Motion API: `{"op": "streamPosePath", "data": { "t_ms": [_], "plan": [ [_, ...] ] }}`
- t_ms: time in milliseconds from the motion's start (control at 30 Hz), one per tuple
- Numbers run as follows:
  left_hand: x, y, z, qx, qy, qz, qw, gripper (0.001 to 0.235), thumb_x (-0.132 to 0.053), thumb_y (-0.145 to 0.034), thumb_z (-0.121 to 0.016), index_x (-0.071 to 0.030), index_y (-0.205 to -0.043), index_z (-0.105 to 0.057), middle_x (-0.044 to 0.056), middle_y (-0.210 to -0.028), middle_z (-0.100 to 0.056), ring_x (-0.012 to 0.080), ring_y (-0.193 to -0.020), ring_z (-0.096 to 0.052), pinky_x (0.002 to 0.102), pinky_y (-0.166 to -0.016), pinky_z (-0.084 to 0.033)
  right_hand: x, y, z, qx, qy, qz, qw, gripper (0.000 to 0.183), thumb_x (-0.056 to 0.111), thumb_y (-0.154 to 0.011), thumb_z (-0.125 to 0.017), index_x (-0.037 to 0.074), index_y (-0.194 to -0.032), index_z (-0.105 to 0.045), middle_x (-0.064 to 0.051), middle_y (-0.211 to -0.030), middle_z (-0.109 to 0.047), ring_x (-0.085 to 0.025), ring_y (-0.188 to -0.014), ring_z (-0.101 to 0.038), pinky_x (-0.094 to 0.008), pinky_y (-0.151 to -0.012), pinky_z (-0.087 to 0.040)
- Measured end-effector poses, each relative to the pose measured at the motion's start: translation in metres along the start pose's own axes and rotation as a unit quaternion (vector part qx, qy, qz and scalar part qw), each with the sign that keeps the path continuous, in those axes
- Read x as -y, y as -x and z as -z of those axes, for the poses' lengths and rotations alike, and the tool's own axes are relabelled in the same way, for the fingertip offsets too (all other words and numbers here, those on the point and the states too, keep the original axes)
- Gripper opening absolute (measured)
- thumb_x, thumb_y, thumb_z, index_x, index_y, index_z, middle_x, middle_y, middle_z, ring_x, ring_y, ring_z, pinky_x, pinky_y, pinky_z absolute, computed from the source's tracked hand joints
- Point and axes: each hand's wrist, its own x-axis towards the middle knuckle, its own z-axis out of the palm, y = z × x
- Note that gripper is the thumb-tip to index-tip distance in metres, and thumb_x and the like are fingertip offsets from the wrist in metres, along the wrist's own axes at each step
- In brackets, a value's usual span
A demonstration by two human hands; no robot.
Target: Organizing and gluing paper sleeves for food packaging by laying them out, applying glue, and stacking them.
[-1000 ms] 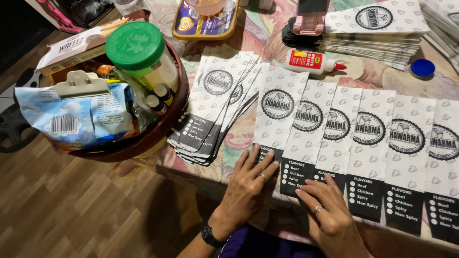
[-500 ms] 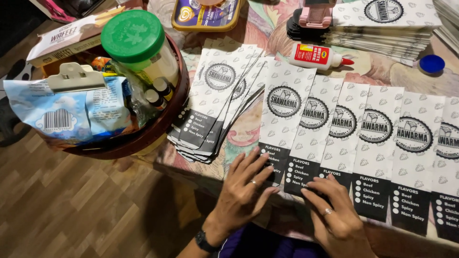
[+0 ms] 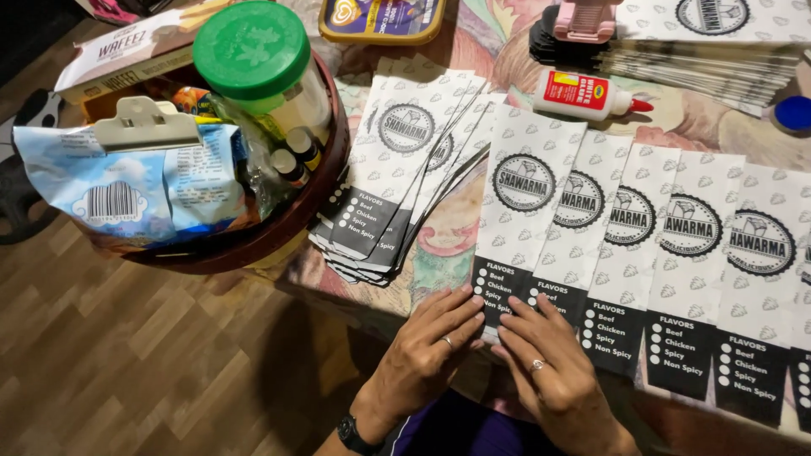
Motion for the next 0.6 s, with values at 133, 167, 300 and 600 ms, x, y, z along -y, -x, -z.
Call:
{"op": "streamPosePath", "data": {
  "t_ms": [133,167,300,600],
  "plan": [
    [-0.002,-0.004,0.004,-0.031,0.027,-0.017,0.999,0.019,0.001,-0.101,-0.066,0.009,-0.118,-0.064,0.026,-0.123,-0.069,0.0446,-0.118,-0.068,0.057,-0.104,-0.056,0.0,0.002,0.0,-0.014,-0.019,-0.004,1.0,0.017,-0.004,-0.085,-0.075,-0.008,-0.099,-0.067,-0.02,-0.101,-0.071,-0.036,-0.106,-0.072,-0.06,-0.108,-0.052],
    [-0.001,-0.006,0.005,-0.042,0.033,-0.027,0.998,0.016,0.003,-0.1,-0.066,0.01,-0.115,-0.064,0.026,-0.12,-0.07,0.0448,-0.113,-0.069,0.058,-0.1,-0.058,-0.001,0.002,0.0,-0.018,-0.019,-0.004,1.0,0.018,-0.004,-0.085,-0.075,-0.007,-0.1,-0.067,-0.02,-0.101,-0.071,-0.035,-0.105,-0.073,-0.06,-0.108,-0.052],
    [0.003,-0.004,0.006,-0.047,0.058,-0.029,0.997,0.013,0.006,-0.099,-0.065,0.011,-0.112,-0.064,0.028,-0.118,-0.07,0.0461,-0.111,-0.07,0.059,-0.098,-0.059,0.0,0.0,0.0,-0.022,-0.02,-0.011,0.999,0.014,-0.005,-0.085,-0.074,-0.007,-0.098,-0.067,-0.018,-0.1,-0.072,-0.035,-0.104,-0.073,-0.059,-0.107,-0.053],
    [0.01,-0.001,0.007,0.057,0.022,-0.005,0.998,0.029,0.0,-0.105,-0.06,0.005,-0.134,-0.057,0.027,-0.142,-0.059,0.046,-0.138,-0.055,0.056,-0.117,-0.045,-0.002,0.001,-0.001,0.005,0.005,-0.007,1.0,0.027,0.001,-0.082,-0.08,-0.006,-0.104,-0.066,-0.022,-0.113,-0.07,-0.04,-0.12,-0.068,-0.063,-0.114,-0.046]
  ]
}}
